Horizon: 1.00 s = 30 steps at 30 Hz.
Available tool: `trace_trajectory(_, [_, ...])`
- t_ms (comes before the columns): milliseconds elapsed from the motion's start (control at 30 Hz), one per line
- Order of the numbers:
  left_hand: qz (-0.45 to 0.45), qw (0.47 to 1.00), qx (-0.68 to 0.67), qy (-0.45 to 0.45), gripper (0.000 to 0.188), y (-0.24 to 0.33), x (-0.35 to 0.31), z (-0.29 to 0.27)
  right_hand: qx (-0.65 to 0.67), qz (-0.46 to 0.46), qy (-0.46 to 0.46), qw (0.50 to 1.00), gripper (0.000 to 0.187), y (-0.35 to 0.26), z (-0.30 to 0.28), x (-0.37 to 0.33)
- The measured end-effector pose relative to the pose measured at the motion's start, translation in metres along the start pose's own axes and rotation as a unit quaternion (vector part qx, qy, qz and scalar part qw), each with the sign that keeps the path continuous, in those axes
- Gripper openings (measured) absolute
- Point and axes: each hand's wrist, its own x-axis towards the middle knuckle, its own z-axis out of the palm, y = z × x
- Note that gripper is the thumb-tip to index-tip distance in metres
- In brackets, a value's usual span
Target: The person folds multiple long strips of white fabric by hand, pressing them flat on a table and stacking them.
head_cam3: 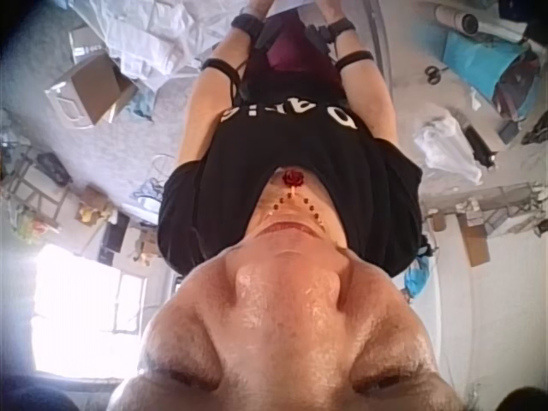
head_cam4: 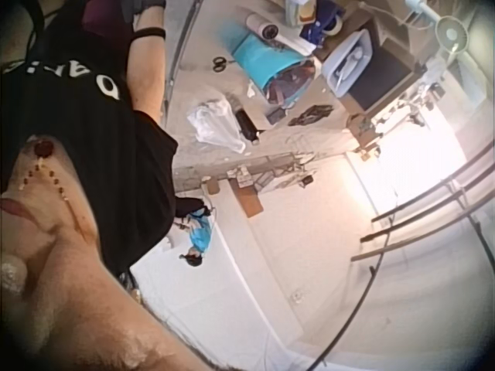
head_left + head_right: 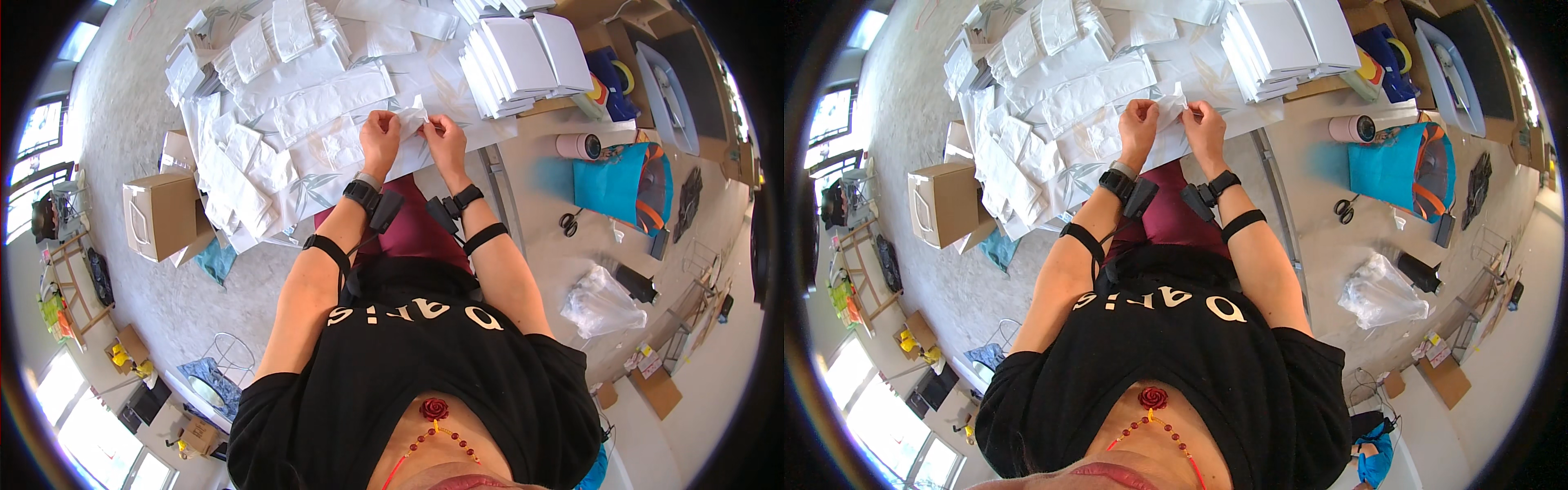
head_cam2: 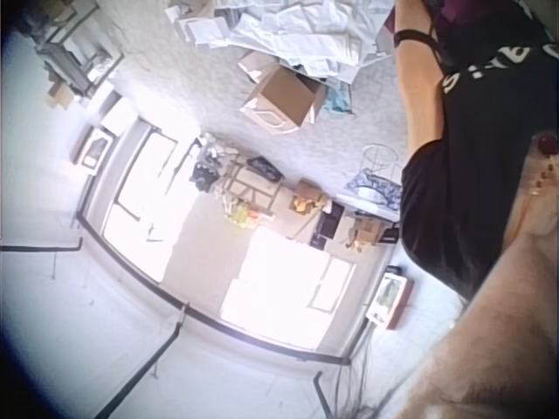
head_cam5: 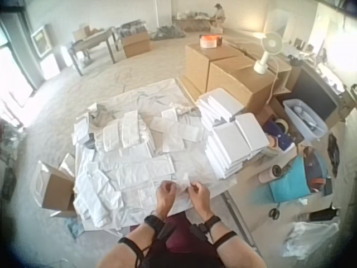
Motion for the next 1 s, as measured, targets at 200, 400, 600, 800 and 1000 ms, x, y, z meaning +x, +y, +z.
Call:
trace_trajectory(200, [-0.047, 0.997, -0.003, 0.053, 0.021, -0.008, 0.002, -0.002, 0.021, 0.029, 0.001, 0.999, 0.019, 0.007, 0.0, 0.002])
trace_trajectory(400, [0.023, 1.0, -0.004, -0.015, 0.035, 0.021, -0.012, 0.003, 0.112, 0.09, -0.007, 0.99, 0.034, 0.004, 0.0, 0.004])
trace_trajectory(600, [0.03, 0.988, 0.145, -0.054, 0.034, 0.017, -0.003, 0.007, 0.04, 0.152, -0.022, 0.987, 0.041, -0.031, 0.001, 0.009])
trace_trajectory(800, [0.068, 0.995, 0.073, -0.011, 0.023, -0.001, 0.005, 0.006, -0.076, 0.057, 0.004, 0.995, 0.03, -0.023, 0.001, 0.006])
trace_trajectory(1000, [-0.062, 0.963, -0.241, 0.105, 0.017, -0.017, 0.002, -0.087, -0.079, 0.052, 0.005, 0.996, 0.026, 0.0, 0.002, 0.012])
